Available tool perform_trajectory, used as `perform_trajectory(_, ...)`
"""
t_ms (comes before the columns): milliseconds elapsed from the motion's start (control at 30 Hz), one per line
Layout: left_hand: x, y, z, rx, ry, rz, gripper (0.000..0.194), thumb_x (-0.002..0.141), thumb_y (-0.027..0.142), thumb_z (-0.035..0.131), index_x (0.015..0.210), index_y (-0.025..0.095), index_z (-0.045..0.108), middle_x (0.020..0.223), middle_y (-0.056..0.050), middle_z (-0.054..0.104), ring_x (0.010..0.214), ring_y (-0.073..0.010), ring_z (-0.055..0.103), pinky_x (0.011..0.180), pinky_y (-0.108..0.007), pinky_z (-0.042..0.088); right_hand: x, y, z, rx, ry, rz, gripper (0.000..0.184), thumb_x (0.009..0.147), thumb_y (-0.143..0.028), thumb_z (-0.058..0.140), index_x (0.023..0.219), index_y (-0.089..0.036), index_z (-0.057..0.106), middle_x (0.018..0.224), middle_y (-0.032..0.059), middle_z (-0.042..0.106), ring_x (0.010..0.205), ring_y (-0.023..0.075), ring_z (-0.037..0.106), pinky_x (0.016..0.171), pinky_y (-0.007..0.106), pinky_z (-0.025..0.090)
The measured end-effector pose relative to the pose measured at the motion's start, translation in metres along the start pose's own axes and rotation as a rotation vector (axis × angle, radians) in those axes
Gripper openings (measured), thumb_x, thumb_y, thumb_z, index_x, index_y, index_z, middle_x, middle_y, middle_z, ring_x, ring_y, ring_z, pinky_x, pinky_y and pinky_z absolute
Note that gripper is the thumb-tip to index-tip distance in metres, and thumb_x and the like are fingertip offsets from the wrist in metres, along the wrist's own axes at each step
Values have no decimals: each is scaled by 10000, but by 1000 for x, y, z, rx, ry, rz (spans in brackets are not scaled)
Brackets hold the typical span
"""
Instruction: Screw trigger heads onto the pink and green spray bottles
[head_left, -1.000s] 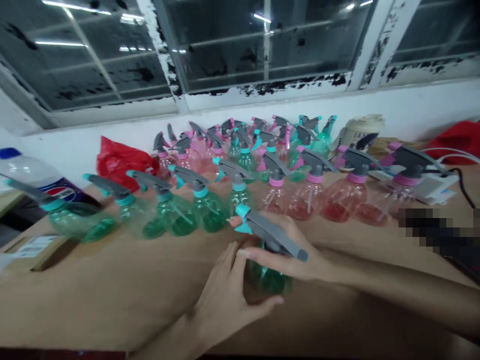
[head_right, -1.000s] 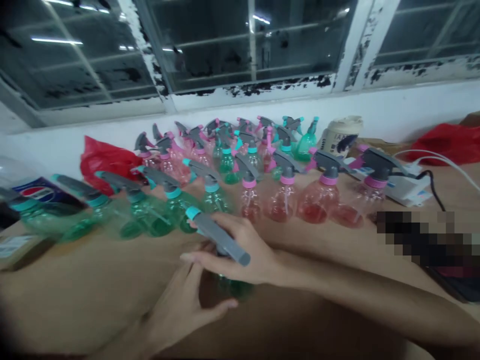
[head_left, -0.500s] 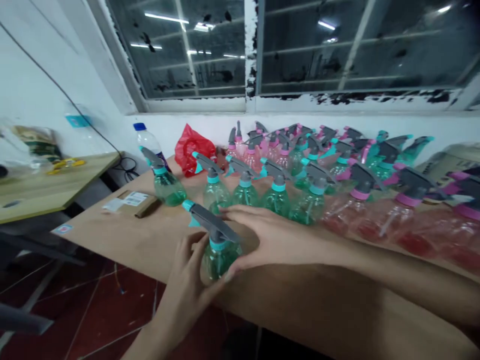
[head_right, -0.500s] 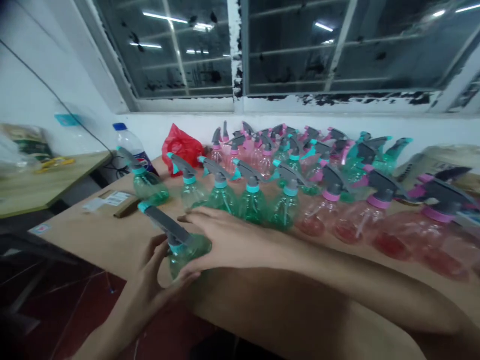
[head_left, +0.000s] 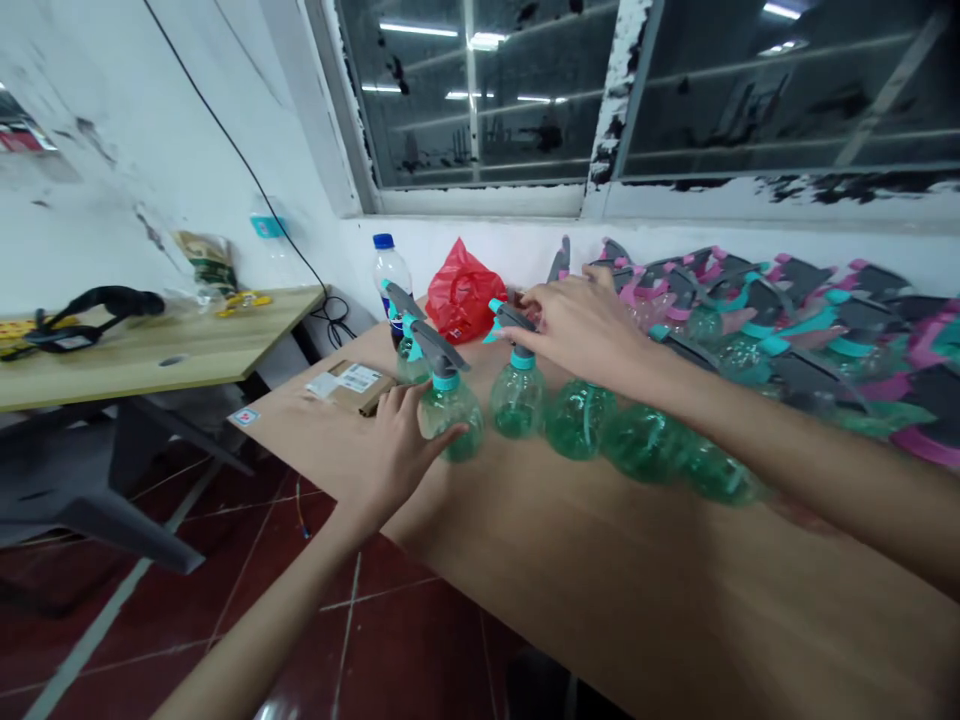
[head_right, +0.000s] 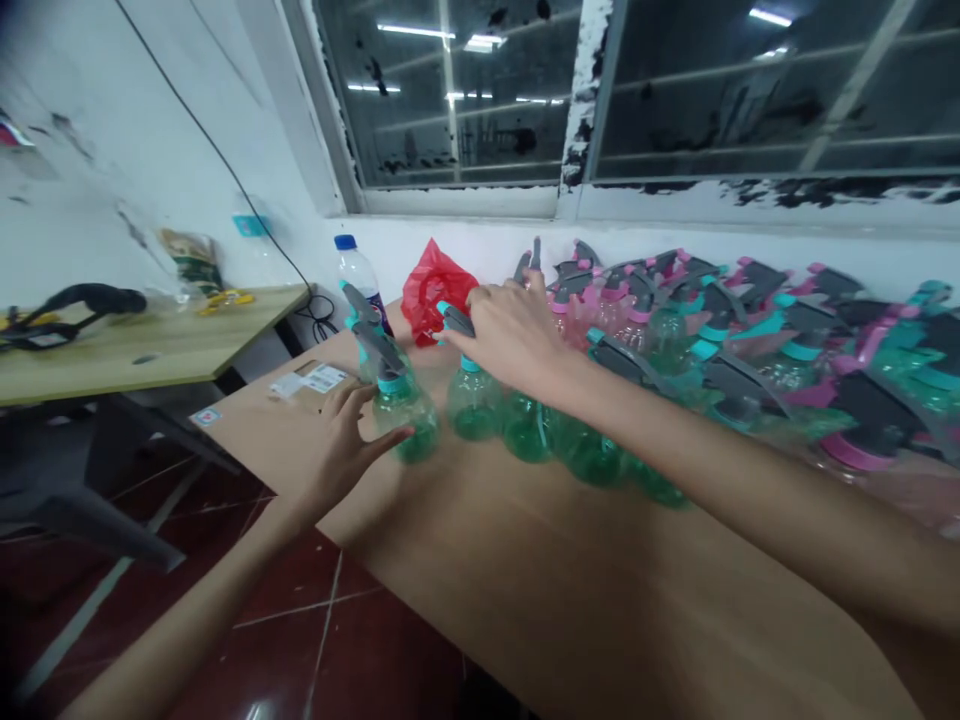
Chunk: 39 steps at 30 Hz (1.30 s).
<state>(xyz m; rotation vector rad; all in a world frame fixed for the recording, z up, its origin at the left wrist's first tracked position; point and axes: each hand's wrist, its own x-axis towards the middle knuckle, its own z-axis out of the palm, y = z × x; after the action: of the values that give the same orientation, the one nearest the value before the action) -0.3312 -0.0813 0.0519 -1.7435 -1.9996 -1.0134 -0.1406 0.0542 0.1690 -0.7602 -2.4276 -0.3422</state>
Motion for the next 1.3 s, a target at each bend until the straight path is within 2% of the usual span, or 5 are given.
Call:
perform_trajectory(367,43,-6,7,129,-97,26,510,736,411,729,1146,174,540,988,-91,581,998,-312,538,835,-438,451,18,1,26,-118,-41,-13,464,896,-450,404,731,-138,704,671,102,657,722,253,597,858,532,262)
perform_trajectory(700,55,-5,17,132,-88,17,562,733,392,736,1175,138,500,1021,-112,609,960,-288,581,818,-400,469,12,-8,9,-9,-144,-38,442,889,-418,423,621,-150,651,602,57,632,695,223,590,901,506,232)
perform_trajectory(900,37,7,10,148,28,-41,594,788,409,677,1264,161,423,1093,-133,553,985,-304,562,831,-458,454,-17,-20,-8,58,-129,-78,378,893,-387,434,737,-137,670,665,66,655,732,225,596,919,480,227)
perform_trajectory(1033,12,36,-5,-5,48,-42,482,842,476,581,1215,193,465,1034,-90,562,931,-257,580,743,-386,495,-47,-20,-27,92,-148,-84,316,901,-346,441,817,-143,668,738,64,680,776,222,608,937,463,215)
perform_trajectory(1300,-37,148,-9,-258,-390,51,428,881,552,445,1178,247,488,1105,-60,618,921,-257,632,742,-394,510,-117,6,-74,86,-158,-48,296,893,-359,475,733,-161,627,725,37,665,806,203,611,972,423,217)
